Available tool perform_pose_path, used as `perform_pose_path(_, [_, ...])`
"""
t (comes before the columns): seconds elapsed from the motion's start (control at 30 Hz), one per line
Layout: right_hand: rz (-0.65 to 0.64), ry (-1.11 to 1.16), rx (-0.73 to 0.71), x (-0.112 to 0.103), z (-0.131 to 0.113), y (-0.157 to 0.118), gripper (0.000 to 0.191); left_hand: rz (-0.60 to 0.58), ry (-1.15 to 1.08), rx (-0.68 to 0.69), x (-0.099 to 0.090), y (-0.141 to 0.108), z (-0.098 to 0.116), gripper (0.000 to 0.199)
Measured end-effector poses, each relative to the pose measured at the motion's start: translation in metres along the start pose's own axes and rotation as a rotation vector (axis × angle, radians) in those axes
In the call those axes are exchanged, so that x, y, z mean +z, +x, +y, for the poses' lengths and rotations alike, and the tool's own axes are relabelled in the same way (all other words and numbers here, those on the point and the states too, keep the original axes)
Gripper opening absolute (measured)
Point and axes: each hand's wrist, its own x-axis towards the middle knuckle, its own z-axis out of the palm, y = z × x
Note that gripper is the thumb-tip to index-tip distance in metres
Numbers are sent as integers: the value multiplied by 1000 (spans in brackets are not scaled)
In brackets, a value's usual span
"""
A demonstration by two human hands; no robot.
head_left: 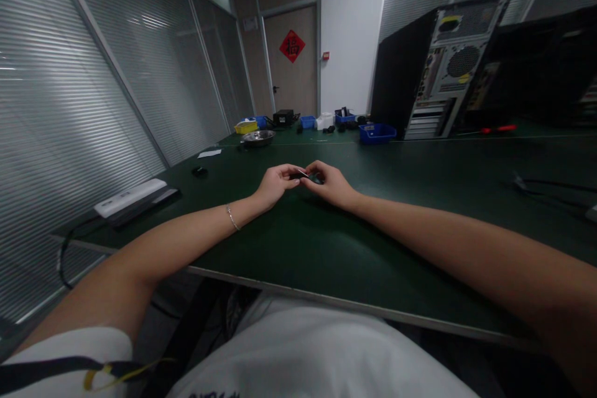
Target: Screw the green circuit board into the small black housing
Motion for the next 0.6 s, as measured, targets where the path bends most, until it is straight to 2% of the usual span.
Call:
perform_pose_path(0.23, [2,41,47,0,2,2,27,28,-27,-16,-1,4,0,27])
perform_pose_path(0.43, [-17,63,146,4,11,4,28,97,-74,-81,-13,9,-8,24])
perform_pose_path(0.6, [-22,41,169,4,17,6,29,120,-60,-148,-21,14,-14,18])
